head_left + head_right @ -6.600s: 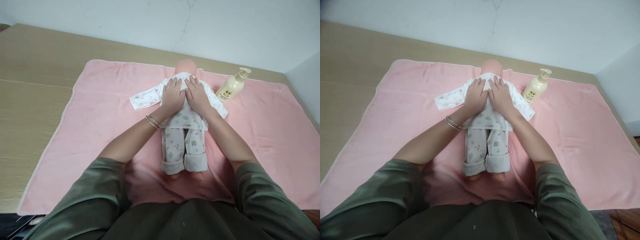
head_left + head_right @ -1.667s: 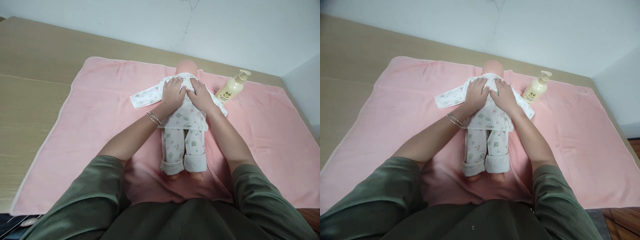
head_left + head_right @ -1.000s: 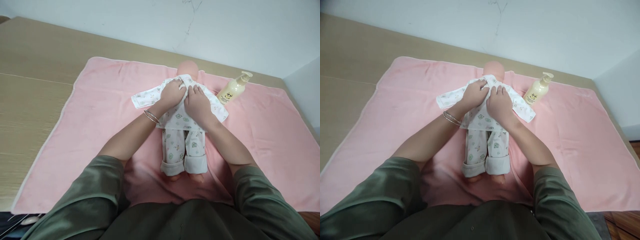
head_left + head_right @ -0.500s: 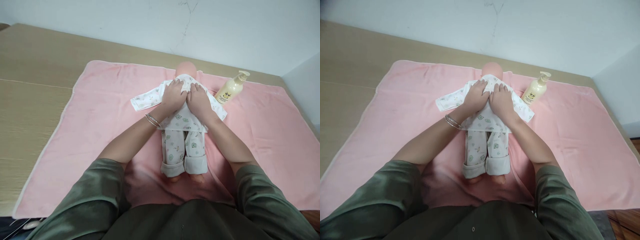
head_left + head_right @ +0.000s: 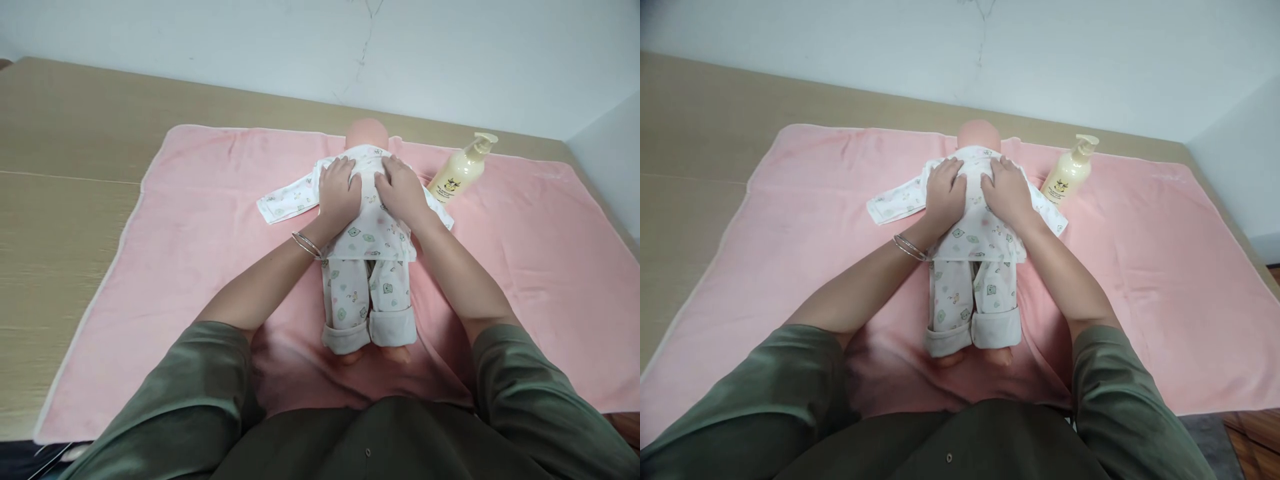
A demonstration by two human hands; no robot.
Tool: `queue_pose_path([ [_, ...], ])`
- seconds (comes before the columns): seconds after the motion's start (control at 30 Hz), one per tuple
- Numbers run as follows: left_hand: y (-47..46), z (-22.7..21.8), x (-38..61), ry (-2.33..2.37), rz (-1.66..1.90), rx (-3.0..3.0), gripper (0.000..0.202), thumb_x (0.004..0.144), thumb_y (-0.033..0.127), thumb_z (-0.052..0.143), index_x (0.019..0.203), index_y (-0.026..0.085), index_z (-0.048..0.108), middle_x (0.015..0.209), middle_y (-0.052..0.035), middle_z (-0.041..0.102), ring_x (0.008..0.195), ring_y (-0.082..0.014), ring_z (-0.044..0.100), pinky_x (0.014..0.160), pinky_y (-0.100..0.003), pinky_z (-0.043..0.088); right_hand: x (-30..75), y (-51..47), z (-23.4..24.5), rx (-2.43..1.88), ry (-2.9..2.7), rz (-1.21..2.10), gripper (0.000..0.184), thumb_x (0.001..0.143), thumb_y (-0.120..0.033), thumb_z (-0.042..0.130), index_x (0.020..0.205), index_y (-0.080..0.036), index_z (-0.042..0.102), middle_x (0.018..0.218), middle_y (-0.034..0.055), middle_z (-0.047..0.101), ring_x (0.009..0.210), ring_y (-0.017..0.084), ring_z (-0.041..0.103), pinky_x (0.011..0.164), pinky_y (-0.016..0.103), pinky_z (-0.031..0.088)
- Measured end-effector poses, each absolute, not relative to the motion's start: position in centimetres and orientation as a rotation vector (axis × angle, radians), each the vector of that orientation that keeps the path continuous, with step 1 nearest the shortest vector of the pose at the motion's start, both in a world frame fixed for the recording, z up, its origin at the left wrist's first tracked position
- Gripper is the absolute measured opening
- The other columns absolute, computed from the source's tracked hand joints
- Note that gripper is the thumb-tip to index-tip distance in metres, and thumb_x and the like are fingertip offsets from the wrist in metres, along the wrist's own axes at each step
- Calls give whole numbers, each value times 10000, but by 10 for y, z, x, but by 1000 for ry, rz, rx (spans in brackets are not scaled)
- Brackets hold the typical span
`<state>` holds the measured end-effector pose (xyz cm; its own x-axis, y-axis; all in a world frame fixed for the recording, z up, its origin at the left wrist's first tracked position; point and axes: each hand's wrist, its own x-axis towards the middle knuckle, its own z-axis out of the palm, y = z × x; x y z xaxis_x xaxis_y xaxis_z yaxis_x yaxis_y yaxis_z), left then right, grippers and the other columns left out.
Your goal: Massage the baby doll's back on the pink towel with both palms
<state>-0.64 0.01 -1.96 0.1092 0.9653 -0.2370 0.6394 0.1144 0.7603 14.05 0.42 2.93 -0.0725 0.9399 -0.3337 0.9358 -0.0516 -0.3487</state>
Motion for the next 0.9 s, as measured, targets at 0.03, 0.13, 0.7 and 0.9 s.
queue_pose_path([
  [0.03,0,-20,-7,1619,531,1604,462,926,289,371,1322,238,602,1485,-51,550,1446,-230,435,1283,-470,246,138,3,35,-2131,-2157,743,542,971,-275,326,1475,-97,414,1545,154,439,1470,306,362,1234,538,287],
  [0.13,-1,-20,-7,1650,524,1595,455,914,294,398,1316,237,603,1499,-56,533,1454,-242,422,1291,-480,225,126,-2,49,-2057,-2180,652,619,925,-186,327,1538,-106,291,1621,115,322,1532,260,240,1274,492,214],
  [0.7,0,-18,-6,1673,474,1648,453,901,277,407,1307,236,605,1455,-68,572,1420,-246,463,1287,-472,235,124,-2,29,-2037,-2185,792,521,979,-229,334,1485,-189,450,1619,67,343,1542,279,217,1262,580,194],
  [0.9,1,-13,-5,1670,449,1649,484,896,246,404,1335,164,592,1462,-108,561,1417,-248,462,1273,-459,265,129,2,19,-1975,-2114,826,537,944,-167,344,1462,-201,482,1607,54,368,1540,237,233,1262,552,217],
])
